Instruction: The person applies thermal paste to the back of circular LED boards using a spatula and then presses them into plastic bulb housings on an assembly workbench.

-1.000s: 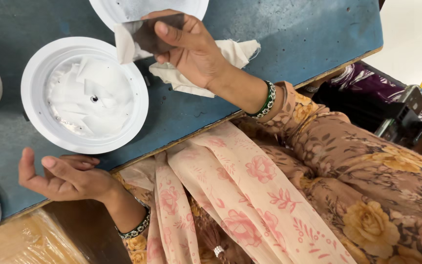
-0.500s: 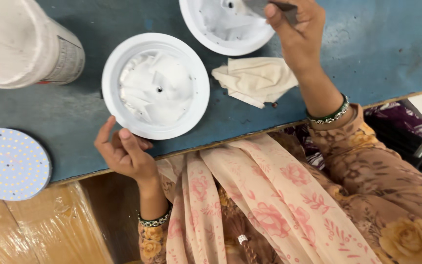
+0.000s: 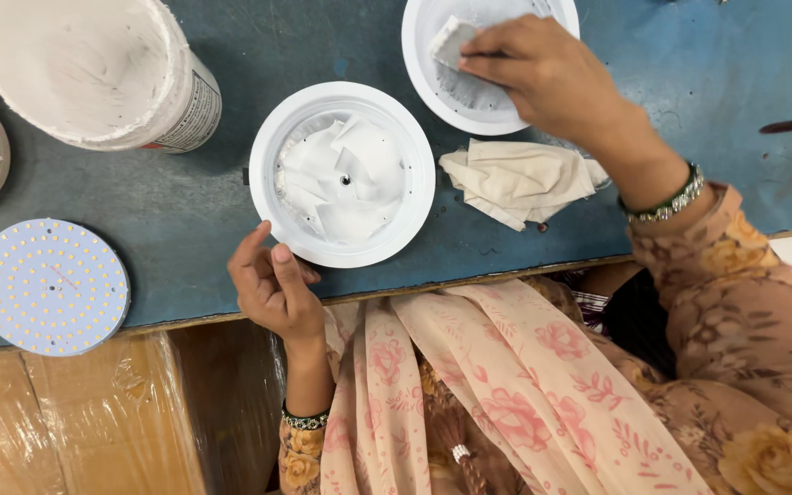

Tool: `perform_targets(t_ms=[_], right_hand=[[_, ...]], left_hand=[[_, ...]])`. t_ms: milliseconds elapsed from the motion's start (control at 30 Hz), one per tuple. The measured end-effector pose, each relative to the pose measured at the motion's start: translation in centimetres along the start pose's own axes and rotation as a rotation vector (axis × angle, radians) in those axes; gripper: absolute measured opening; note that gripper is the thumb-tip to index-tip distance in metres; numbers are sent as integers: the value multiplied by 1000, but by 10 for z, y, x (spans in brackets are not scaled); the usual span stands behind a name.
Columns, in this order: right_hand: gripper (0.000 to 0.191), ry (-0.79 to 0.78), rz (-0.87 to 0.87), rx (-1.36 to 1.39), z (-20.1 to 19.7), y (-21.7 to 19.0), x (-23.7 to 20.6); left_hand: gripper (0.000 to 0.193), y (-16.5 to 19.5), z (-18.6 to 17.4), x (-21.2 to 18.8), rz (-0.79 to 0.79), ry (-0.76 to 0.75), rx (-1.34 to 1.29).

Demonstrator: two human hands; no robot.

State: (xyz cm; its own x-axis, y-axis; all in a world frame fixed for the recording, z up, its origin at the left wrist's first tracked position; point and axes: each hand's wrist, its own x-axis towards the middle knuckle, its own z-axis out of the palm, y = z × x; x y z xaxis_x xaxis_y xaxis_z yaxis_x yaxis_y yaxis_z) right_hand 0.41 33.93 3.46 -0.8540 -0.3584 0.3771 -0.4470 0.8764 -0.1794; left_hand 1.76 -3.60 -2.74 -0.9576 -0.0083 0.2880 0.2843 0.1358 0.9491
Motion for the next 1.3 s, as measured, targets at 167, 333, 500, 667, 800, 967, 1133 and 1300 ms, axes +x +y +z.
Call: perform_targets(t_ms=[167, 333, 500, 667, 800, 967, 1133, 1300], right_hand=[[32, 51, 99, -20, -17, -27, -20], [24, 52, 159, -33, -21, -41, -23], [35, -43, 199, -32, -4, -54, -15], [66, -77, 277, -38, 0, -71, -8], [75, 55, 278, -20, -5, -84, -22], [54, 204, 409, 66, -7, -104, -69], [43, 257, 558, 65, 2, -133, -109], [49, 232, 551, -74, 18, -141, -129]], left_hand=[[28, 1, 0, 3, 6, -21, 22], [28, 0, -2, 2, 10, -30, 38], [29, -3, -4, -2, -1, -15, 3], [30, -15, -13, -4, -49, -20, -50], [32, -26, -29, -4, -120, -72, -46], [35, -28, -55, 9, -95, -183, 2], [40, -28, -76, 28, -60, -180, 152], [37, -43, -75, 35, 106, -197, 183]])
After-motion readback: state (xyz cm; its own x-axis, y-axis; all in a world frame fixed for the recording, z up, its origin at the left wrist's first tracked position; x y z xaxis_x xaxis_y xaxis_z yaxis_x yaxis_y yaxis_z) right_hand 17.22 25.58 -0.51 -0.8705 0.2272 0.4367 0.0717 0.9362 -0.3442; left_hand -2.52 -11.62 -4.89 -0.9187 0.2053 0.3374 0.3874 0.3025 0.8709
